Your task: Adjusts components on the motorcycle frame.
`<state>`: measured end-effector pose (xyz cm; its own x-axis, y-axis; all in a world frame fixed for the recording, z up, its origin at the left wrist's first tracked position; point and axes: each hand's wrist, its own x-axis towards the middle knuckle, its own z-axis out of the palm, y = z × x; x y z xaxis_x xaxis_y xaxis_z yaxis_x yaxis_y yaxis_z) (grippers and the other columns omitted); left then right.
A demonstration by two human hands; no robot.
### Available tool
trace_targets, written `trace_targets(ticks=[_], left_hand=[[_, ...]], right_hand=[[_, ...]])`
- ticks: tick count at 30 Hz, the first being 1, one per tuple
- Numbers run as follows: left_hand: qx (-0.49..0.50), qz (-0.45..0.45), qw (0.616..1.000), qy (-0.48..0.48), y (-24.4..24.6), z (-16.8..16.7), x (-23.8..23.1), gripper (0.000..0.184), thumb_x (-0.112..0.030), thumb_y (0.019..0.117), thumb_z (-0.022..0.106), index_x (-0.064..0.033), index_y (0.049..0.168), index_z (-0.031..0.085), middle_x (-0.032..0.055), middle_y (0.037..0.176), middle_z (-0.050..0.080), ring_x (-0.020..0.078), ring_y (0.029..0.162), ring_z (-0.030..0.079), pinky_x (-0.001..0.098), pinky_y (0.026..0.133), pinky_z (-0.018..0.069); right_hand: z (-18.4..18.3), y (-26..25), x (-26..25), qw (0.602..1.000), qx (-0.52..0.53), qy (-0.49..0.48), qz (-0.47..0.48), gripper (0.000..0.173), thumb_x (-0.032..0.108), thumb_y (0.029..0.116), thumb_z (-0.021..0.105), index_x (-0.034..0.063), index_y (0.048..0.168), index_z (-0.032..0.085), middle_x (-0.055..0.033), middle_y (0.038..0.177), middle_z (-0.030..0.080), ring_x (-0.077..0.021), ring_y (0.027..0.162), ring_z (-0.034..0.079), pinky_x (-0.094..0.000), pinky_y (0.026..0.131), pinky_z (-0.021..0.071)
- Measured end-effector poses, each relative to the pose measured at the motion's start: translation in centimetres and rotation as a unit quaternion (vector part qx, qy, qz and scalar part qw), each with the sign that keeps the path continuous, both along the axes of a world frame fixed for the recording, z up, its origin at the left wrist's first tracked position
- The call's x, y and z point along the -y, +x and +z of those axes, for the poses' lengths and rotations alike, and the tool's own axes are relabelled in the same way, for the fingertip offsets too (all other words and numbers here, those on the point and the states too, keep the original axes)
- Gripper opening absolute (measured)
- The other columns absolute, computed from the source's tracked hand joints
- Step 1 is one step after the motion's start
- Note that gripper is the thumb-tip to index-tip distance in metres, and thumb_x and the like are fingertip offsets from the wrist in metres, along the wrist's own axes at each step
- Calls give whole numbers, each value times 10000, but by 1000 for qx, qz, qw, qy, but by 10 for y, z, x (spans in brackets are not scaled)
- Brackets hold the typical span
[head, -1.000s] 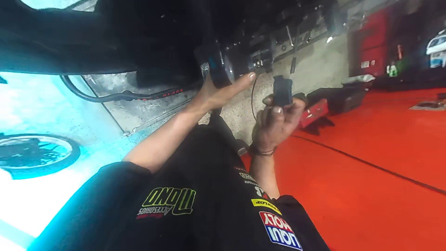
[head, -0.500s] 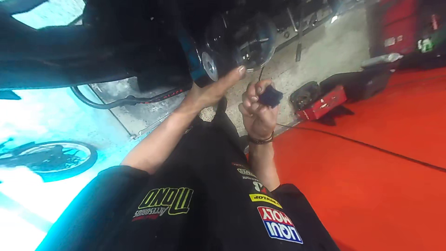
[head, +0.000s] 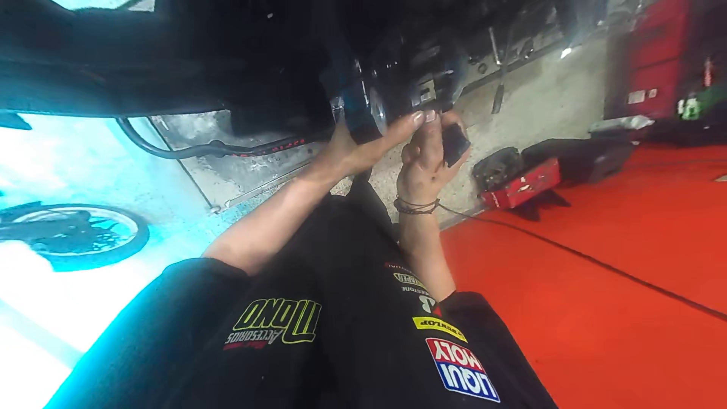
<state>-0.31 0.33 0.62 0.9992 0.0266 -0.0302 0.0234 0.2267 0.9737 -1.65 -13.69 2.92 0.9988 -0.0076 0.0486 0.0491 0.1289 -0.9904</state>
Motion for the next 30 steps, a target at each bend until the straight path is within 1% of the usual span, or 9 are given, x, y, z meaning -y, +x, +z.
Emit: trace_targets(ticks=[2, 5, 10, 13, 15, 20, 23, 26, 30], left_hand=[[11, 8, 1000, -8, 0, -4, 0, 435, -296, 940, 765, 11, 1228, 658, 87, 1140, 737, 162, 1107, 699, 374, 1037, 569], [28, 13, 999, -21, 0, -12, 1, 460, -297, 929, 778, 22, 1233, 647, 92, 1148, 733, 170, 1109, 699, 381, 1036, 572], [57, 9, 998, -28, 5, -21, 2, 461, -294, 929, 776, 37, 1220, 642, 107, 1125, 732, 184, 1090, 702, 398, 1022, 576], [53, -2, 998, -28, 5, -19, 2, 445, -295, 944, 761, 33, 1222, 646, 105, 1131, 731, 182, 1098, 700, 395, 1025, 575], [43, -10, 999, -32, 5, -17, 2, 435, -299, 954, 747, 26, 1227, 648, 99, 1133, 732, 175, 1101, 698, 389, 1032, 569], [59, 2, 998, -30, 7, -22, 4, 438, -298, 946, 756, 33, 1213, 648, 108, 1125, 730, 183, 1094, 699, 396, 1017, 577], [47, 11, 999, -22, 4, -16, 4, 452, -302, 937, 767, 31, 1217, 645, 101, 1127, 729, 172, 1092, 699, 383, 1017, 577], [56, 27, 998, -23, 2, -7, 3, 416, -242, 923, 780, 50, 1187, 644, 111, 1099, 728, 175, 1062, 704, 376, 993, 586], [37, 18, 999, -22, -1, 5, -1, 373, -218, 938, 753, 48, 1177, 648, 99, 1095, 725, 148, 1065, 695, 343, 1001, 572]], right_hand=[[-1, 0, -4, 1000, -17, 13, -2, 78, 127, 1023, 571, 125, 946, 558, 20, 631, 442, -47, 446, 365, -180, 383, 333], [-1, 0, -7, 999, -37, 6, -8, 59, 91, 1029, 531, 119, 985, 559, 33, 700, 486, -23, 501, 402, -156, 422, 362], [11, 4, -6, 997, -72, 14, 15, 54, 114, 1028, 521, 120, 1042, 573, 28, 681, 478, -29, 458, 368, -157, 382, 326], [16, 4, -2, 996, -76, 39, 35, 66, 113, 1009, 528, 118, 1064, 563, 40, 656, 449, -27, 456, 352, -157, 396, 328], [19, 7, -1, 995, -79, 42, 44, 36, 113, 998, 547, 125, 1031, 548, 52, 628, 410, -21, 443, 335, -153, 392, 322], [25, 11, -1, 994, -105, 15, 20, 98, 119, 999, 614, 127, 1088, 571, 40, 649, 457, -26, 432, 343, -154, 357, 310], [31, 9, -2, 992, -121, -19, 21, 109, 148, 1020, 584, 131, 1128, 588, 52, 643, 451, -24, 435, 347, -155, 369, 324], [32, 7, -7, 995, -66, -68, 12, 102, 146, 1031, 561, 92, 1109, 598, 56, 719, 485, -10, 518, 407, -148, 455, 383], [44, 2, -12, 991, -35, -126, 2, 209, 96, 1027, 560, 36, 1227, 555, 38, 861, 533, 19, 665, 492, -118, 589, 458]])
